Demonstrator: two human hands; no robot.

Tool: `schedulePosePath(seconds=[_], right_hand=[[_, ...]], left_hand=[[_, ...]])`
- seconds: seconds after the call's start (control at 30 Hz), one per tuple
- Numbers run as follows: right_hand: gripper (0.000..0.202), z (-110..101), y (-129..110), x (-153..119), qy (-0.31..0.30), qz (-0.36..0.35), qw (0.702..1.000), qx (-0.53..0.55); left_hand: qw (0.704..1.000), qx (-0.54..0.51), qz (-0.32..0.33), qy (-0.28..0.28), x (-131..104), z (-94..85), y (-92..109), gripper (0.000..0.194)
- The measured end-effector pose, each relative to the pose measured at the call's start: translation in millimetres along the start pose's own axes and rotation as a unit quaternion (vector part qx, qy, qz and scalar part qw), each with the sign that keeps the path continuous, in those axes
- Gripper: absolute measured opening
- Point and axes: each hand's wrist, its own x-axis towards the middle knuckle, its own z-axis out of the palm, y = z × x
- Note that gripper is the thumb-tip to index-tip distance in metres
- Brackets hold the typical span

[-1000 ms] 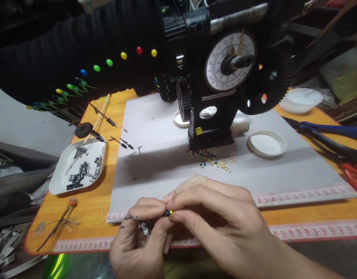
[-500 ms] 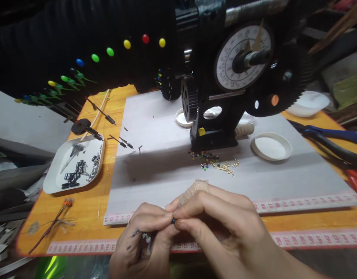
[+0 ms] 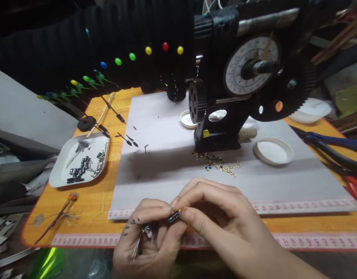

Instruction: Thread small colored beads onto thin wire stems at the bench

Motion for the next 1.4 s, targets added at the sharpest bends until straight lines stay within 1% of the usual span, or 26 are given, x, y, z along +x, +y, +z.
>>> schedulePosePath(seconds=[0.17,0.27,0.3,0.37,0.47,0.6,0.7,0.77,0.8,0.87,0.93,1.07,1.23,1.3,1.37,1.4], right_hand=[[0.014,2.1,-2.3,0.1,-0.017,0.016,0.999,0.032],[0.017,5.8,-2.5,-0.9,-0.023,0.034,0.998,0.055],[0.019,7.1,-2.4,-1.3,-0.023,0.040,0.997,0.061],[0.022,9.6,-2.4,-2.0,-0.018,0.046,0.997,0.067],[0.024,12.5,-2.4,-2.4,-0.014,0.039,0.997,0.066],[0.026,16.4,-0.4,-4.2,-0.011,0.031,0.998,0.053],[0.023,19.9,2.1,-8.2,-0.009,0.020,0.999,0.030],[0.020,22.5,1.8,-11.2,-0.013,-0.004,1.000,0.007],[0.019,23.7,0.6,-12.6,-0.014,-0.025,1.000,-0.008],[0.018,25.5,-4.0,-15.3,-0.011,-0.078,0.996,-0.042],[0.017,26.1,-9.8,-18.0,-0.014,-0.131,0.988,-0.078],[0.019,24.6,-17.4,-22.0,-0.021,-0.191,0.972,-0.138],[0.025,24.5,-20.0,-22.2,-0.017,-0.261,0.940,-0.220],[0.024,24.4,-21.7,-21.5,-0.032,-0.279,0.928,-0.245],[0.023,21.7,-21.9,-19.7,-0.031,-0.298,0.918,-0.258],[0.022,18.8,-20.6,-18.2,-0.020,-0.306,0.914,-0.264]], left_hand=[[0.998,-0.059,-0.037,-0.008,3.6,-2.8,6.0,0.011],[0.997,-0.057,-0.043,-0.008,6.6,-6.2,5.3,0.013],[0.998,-0.051,-0.033,-0.009,7.6,-7.3,4.3,0.014],[0.999,-0.029,0.007,-0.028,9.8,-9.4,2.2,0.015],[0.996,0.006,0.063,-0.055,12.9,-11.7,0.9,0.016],[0.996,0.002,0.071,-0.052,14.2,-14.5,2.1,0.015],[0.995,-0.011,0.078,-0.069,12.2,-18.1,0.4,0.017],[0.992,-0.015,0.091,-0.088,9.7,-19.6,-1.5,0.018],[0.991,-0.018,0.097,-0.088,8.0,-19.3,-1.8,0.017],[0.992,-0.031,0.102,-0.068,3.5,-16.4,-0.2,0.011],[0.994,-0.039,0.101,-0.028,-2.4,-11.5,4.5,0.006],[0.994,-0.029,0.099,0.044,-15.7,-5.4,13.3,0.012],[0.992,-0.045,0.091,0.075,-28.3,-6.1,6.4,0.011],[0.992,-0.063,0.069,0.083,-27.8,-8.0,6.0,0.014],[0.989,-0.108,0.021,0.098,-21.3,-14.1,12.5,0.017],[0.984,-0.139,-0.008,0.108,-16.0,-19.1,18.2,0.018]])
